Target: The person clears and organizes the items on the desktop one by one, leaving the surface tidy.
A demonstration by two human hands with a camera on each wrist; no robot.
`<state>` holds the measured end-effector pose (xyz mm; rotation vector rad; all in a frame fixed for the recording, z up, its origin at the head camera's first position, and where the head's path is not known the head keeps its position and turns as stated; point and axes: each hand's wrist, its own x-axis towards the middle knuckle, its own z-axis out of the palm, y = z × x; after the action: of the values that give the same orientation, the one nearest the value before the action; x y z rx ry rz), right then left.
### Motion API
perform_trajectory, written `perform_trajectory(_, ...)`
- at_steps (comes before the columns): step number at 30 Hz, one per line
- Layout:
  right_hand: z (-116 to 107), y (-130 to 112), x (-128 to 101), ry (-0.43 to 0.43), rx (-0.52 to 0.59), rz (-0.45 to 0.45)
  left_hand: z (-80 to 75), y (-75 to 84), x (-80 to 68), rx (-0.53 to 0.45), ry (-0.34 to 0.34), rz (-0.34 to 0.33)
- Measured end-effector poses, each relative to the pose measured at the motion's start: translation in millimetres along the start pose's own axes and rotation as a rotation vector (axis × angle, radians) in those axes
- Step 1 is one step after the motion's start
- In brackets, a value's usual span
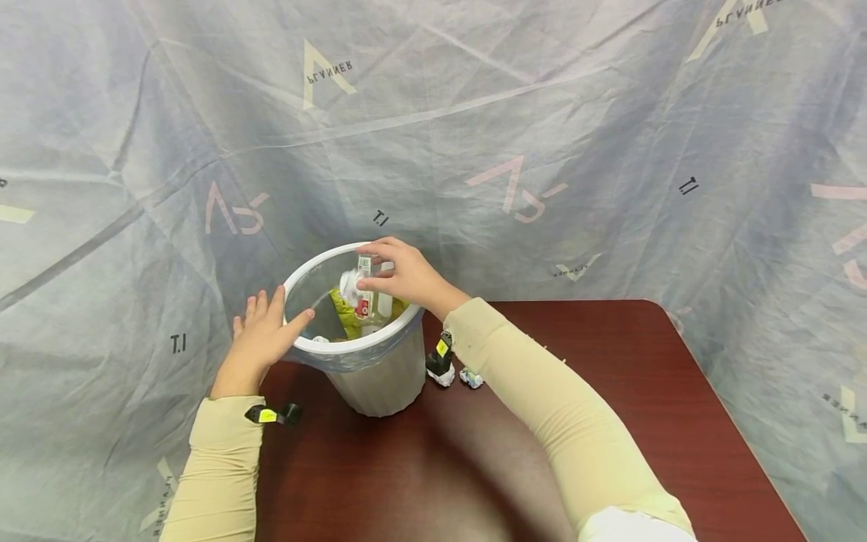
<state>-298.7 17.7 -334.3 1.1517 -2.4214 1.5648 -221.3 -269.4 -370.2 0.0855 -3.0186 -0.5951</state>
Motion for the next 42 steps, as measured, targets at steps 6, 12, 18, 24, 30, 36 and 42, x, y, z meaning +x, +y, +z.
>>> perform_trajectory(6,-4.9,-2.5,-3.8,0.024,0.055,-0.045,-1.1,0.3,-0.4,0.001,0.005,-0.001)
perform_trajectory(12,-18.9,8.0,-14.2,0.124,0.038,-0.057,-2.0,1.9,-2.4,-0.005,0.001,0.003)
perform_trajectory(18,-36.7,28.7,-33.9,0.325,0.092,-0.129,-0.9,3.0,-2.1,0.001,-0.005,0.006)
perform_trajectory(24,-49.8,50.0,-62.4,0.458,0.047,-0.093,-0.2,2.4,-1.9,0.0,-0.01,0.008)
perform_trajectory(30,-49.5,112.6,-85.6,0.469,0.01,0.031,1.3,1.2,-3.5,-0.007,-0.024,0.003)
perform_trajectory(36,-37.9,150.7,-118.4,0.4,-0.01,0.166,2.0,1.1,-4.5,0.001,-0.022,0.006)
perform_trajectory(42,-22.5,175.3,-143.0,0.358,-0.037,0.212,-0.6,2.9,-5.2,0.0,-0.01,0.007)
